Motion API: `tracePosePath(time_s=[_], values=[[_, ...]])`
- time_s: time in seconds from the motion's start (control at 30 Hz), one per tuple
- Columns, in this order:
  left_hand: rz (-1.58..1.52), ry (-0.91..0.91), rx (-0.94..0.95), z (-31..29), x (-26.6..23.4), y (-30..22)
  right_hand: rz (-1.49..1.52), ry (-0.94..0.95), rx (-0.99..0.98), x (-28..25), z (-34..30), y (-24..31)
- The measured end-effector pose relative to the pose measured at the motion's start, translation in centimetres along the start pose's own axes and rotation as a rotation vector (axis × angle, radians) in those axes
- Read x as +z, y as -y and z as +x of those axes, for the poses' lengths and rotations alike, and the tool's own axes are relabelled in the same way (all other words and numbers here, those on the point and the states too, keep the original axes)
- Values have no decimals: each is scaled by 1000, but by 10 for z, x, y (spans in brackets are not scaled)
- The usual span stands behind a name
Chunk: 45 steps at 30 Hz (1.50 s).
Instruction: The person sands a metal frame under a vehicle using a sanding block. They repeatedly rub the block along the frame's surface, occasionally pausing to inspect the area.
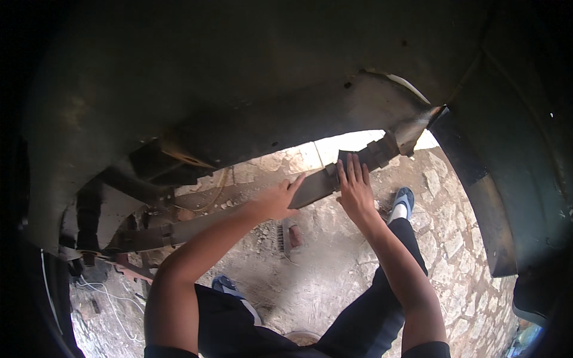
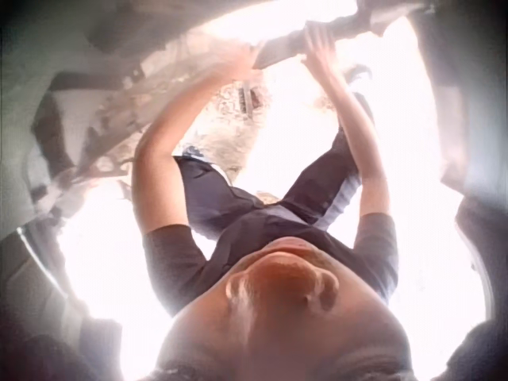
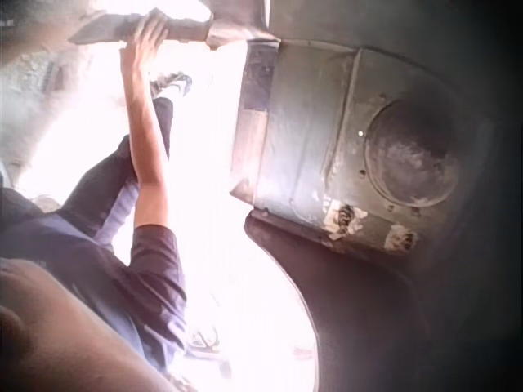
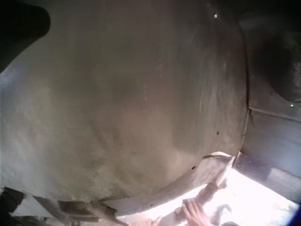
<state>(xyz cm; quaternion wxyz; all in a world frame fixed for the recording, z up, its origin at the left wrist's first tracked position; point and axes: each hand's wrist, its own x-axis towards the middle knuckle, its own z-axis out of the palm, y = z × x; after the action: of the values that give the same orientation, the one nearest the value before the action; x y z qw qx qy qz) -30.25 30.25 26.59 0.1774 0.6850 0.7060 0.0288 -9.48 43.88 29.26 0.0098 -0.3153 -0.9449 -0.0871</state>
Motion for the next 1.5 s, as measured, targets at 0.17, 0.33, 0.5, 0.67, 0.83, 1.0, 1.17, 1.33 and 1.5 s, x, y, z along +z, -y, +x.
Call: tracePosePath(time_s=[0.17,0.33,0.5,0.67,0.83,1.0,1.17,1.33,1.5], values=[[-16,-17,19,3,3,0,62,2,-46,-1,-7,-15],[-30,-31,31,5,5,0,44,-27,31,-4,-9,-2],[-41,-70,53,5,13,4,-41,-173,-1,11,-1,-19],[-13,-76,41,7,16,5,122,-63,47,5,-6,1],[-20,-23,29,10,8,-5,-37,-181,49,21,-2,-21],[-40,76,-61,5,-2,-8,103,-138,-51,2,0,-24],[-35,63,-53,13,0,-10,210,-165,-66,10,-3,-31],[-25,13,-22,14,7,-6,281,-120,-54,2,-7,-25],[-5,-67,60,15,15,3,414,-165,53,-9,-8,-12]])
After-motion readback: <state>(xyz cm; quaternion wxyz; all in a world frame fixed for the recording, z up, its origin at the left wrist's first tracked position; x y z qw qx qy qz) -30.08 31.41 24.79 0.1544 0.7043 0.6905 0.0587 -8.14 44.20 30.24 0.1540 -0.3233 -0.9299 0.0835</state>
